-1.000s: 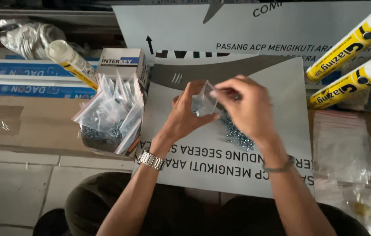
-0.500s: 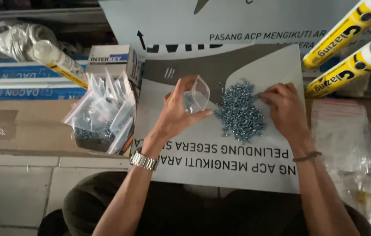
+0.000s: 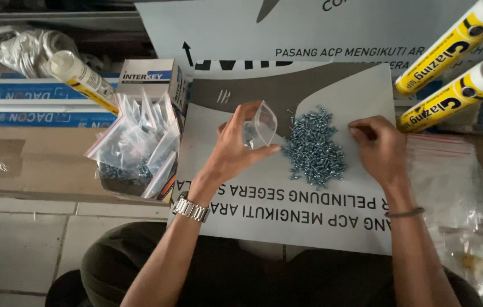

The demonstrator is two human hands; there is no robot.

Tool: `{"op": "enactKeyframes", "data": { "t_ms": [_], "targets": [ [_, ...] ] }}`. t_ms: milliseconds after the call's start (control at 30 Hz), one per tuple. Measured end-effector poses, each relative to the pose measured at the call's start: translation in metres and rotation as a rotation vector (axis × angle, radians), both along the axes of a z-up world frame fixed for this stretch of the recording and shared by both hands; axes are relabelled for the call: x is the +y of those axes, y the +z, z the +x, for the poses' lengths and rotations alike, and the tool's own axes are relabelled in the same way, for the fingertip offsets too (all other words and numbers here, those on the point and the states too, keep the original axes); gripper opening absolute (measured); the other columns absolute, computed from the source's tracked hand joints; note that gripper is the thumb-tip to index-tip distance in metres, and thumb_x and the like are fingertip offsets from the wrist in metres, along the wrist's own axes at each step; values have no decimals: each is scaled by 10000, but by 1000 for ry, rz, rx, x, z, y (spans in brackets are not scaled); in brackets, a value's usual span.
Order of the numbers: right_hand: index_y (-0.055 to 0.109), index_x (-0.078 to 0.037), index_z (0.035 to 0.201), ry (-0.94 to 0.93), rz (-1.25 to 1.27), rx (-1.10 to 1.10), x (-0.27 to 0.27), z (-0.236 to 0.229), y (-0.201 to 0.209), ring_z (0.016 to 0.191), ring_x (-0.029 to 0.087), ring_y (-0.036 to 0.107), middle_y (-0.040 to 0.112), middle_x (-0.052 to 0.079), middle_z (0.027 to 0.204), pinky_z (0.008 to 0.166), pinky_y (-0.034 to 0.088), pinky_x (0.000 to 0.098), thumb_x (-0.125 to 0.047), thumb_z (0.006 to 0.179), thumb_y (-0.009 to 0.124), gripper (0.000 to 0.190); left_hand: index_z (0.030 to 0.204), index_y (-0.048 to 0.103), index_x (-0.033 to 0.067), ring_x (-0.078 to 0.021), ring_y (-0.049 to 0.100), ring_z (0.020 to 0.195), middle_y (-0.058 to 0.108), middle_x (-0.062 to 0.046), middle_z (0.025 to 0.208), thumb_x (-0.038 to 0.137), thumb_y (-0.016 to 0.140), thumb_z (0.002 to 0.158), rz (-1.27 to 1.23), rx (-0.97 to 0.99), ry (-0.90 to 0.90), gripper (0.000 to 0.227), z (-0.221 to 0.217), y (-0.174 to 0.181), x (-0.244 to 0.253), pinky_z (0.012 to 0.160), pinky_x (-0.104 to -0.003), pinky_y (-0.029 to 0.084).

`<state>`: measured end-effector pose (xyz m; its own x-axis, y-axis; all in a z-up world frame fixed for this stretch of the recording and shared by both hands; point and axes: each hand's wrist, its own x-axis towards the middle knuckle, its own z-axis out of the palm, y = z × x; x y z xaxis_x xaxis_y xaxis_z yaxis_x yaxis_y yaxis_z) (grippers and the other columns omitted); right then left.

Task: The person picks up small metal rivets from a pile and places them individually into a small transparent plastic bag.

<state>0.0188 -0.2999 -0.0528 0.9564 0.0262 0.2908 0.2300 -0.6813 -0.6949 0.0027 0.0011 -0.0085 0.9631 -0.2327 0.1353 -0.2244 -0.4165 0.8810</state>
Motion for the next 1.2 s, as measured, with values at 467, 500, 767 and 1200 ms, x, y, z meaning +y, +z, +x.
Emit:
{"op": "enactKeyframes", "data": {
  "t_ms": [467, 500, 767, 1200],
  "targets": [
    [751, -49, 937, 170, 184, -111, 140, -11, 104, 724, 244, 685, 668, 143, 800, 595, 525, 303, -36, 900, 714, 54, 1396, 395, 146, -371, 563, 1209, 611, -118, 1265, 383, 853, 684, 12, -42, 23, 880, 4, -10, 3, 1047, -660, 271],
    [748, -44, 942, 174, 192, -57, 145, -12, 104, 731, 233, 700, 677, 156, 815, 595, 525, 296, -50, 897, 701, 65, 1396, 394, 149, -363, 561, 1219, 611, -107, 1279, 380, 855, 678, -2, -36, 13, 884, 4, -10, 3, 1052, -649, 269],
    [703, 48, 1040, 142, 281, 121, 102, -23, 102, 781, 283, 694, 669, 210, 871, 662, 551, 350, -120, 942, 703, 194, 1372, 364, 122, -392, 557, 1237, 595, -154, 1284, 334, 867, 696, -8, -14, 51, 868, 2, -8, -2, 1049, -617, 291],
    [759, -96, 1008, 71, 245, 284, 124, -18, 84, 753, 199, 708, 738, 125, 828, 664, 569, 320, -173, 815, 812, 214, 1298, 449, 132, -362, 634, 1152, 667, -157, 1184, 350, 798, 808, -38, -73, 90, 641, 6, -3, 13, 990, -525, 402]
  ]
}}
